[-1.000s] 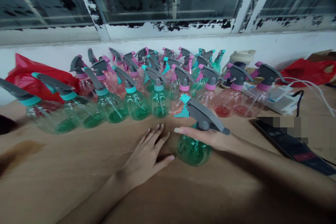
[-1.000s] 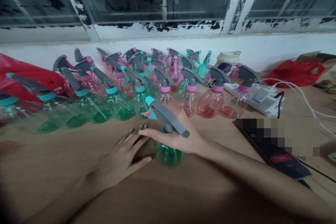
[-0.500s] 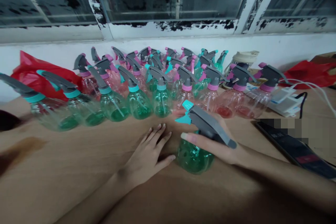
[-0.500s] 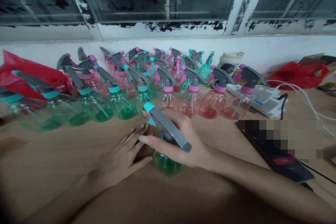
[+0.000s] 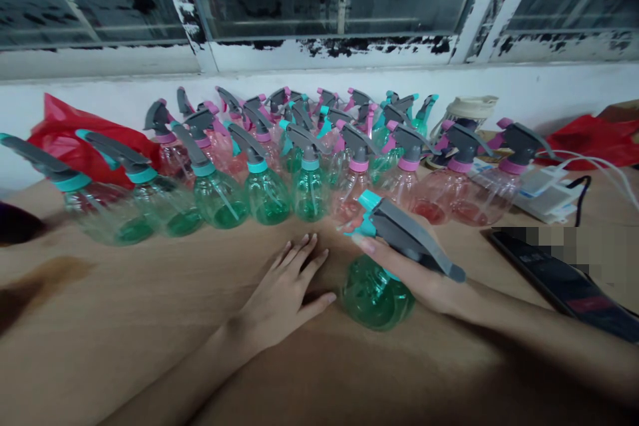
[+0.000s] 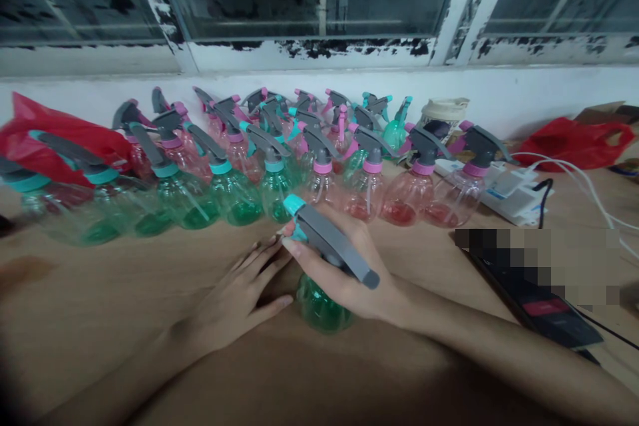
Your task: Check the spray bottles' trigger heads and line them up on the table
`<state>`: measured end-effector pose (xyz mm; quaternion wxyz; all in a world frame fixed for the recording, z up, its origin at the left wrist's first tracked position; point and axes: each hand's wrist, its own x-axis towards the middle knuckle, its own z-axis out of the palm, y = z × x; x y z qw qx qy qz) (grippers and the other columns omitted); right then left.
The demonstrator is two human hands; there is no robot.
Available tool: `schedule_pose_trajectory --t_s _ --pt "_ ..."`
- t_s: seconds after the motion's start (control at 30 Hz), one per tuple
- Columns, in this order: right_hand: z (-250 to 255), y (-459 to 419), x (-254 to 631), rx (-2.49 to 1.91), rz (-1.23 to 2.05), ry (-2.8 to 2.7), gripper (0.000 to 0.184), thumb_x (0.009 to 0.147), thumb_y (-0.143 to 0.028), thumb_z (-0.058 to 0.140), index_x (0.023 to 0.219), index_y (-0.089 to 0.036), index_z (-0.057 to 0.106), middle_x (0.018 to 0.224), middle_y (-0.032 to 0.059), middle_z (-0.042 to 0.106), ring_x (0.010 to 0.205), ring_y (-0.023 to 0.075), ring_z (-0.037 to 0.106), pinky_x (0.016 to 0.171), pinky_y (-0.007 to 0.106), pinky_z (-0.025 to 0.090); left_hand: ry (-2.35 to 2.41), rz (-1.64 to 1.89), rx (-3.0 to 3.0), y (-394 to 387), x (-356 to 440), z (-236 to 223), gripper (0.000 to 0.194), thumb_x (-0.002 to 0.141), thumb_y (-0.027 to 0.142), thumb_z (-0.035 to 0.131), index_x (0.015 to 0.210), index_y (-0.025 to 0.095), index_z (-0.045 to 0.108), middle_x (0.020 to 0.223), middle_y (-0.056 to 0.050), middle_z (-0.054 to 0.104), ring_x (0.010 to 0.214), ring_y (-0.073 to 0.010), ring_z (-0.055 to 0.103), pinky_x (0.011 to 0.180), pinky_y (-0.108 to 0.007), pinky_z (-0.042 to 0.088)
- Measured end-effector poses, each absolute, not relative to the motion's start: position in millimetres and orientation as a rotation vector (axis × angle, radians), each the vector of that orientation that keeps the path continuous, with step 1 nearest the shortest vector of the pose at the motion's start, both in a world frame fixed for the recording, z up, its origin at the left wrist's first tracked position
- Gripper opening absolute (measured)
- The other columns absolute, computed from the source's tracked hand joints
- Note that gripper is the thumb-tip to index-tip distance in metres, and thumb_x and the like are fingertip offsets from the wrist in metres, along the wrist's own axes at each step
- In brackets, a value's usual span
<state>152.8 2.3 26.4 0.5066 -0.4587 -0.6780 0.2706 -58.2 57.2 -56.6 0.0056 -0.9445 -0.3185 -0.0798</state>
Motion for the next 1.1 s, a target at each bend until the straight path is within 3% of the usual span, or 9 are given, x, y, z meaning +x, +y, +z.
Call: schedule_pose_trajectory --t_s 0.1,0.23,0.5,0.8,1.03,1.1 --pt "19.8 3.5 153.6 -1.2 0.615 -1.613 0.015 0.083 -0.038 0.061 0.082 -0.023 0.063 0.071 -0.0011 0.068 0.061 0.0151 0.064 0.057 0.027 0.052 -0.997 -0.244 -2.947 56.9 -58.1 -56.5 0.067 0.092 0.057 0.044 0.141 0.013 0.038 0.149 -0.016 0.034 0.14 -0.0294 0.027 0.112 -0.049 0.028" --pt "12.5 5.0 156.5 -1.204 0.54 -1.596 0.021 0.081 -0.041 0.063 0.073 -0.023 0.061 0.066 -0.0015 0.066 0.06 0.0136 0.063 0.058 0.026 0.052 -0.987 -0.244 -2.945 56.9 -58.7 -57.5 0.067 0.092 0.058 0.042 0.141 0.012 0.038 0.149 -0.016 0.034 0.14 -0.0294 0.026 0.112 -0.049 0.027" --pt "21.2 7.9 149.2 -1.063 0.786 -1.553 0.012 0.077 -0.031 0.067 0.088 -0.025 0.066 0.092 0.0002 0.072 0.091 0.0184 0.068 0.083 0.031 0.057 -1.0 -0.274 -2.936 57.3 -59.4 -59.3 0.067 0.091 0.058 0.044 0.141 0.014 0.037 0.147 -0.017 0.038 0.138 -0.03 0.03 0.11 -0.049 0.03" --pt "20.0 7.5 150.5 -1.082 0.792 -1.526 0.025 0.079 -0.027 0.066 0.103 -0.024 0.064 0.107 0.0031 0.071 0.095 0.0198 0.068 0.087 0.033 0.056 -1.016 -0.288 -2.979 56.8 -59.5 -57.1 0.066 0.091 0.058 0.043 0.141 0.015 0.037 0.148 -0.016 0.037 0.139 -0.0296 0.028 0.111 -0.05 0.028" --pt "22.1 7.4 151.4 -1.06 0.829 -1.547 0.017 0.082 -0.028 0.063 0.099 -0.025 0.063 0.105 0.0014 0.07 0.096 0.0196 0.068 0.088 0.033 0.054 -1.032 -0.244 -2.99 57.1 -59.2 -56.0 0.067 0.091 0.058 0.044 0.141 0.014 0.037 0.149 -0.015 0.035 0.14 -0.0302 0.025 0.112 -0.05 0.026" --pt "21.9 7.9 151.9 -1.095 0.796 -1.573 0.012 0.081 -0.03 0.063 0.093 -0.025 0.064 0.098 0.0013 0.071 0.089 0.0199 0.069 0.082 0.034 0.056 -1.03 -0.245 -2.991 57.1 -58.9 -56.2 0.067 0.091 0.058 0.044 0.142 0.014 0.037 0.15 -0.015 0.033 0.14 -0.0301 0.025 0.112 -0.05 0.026"
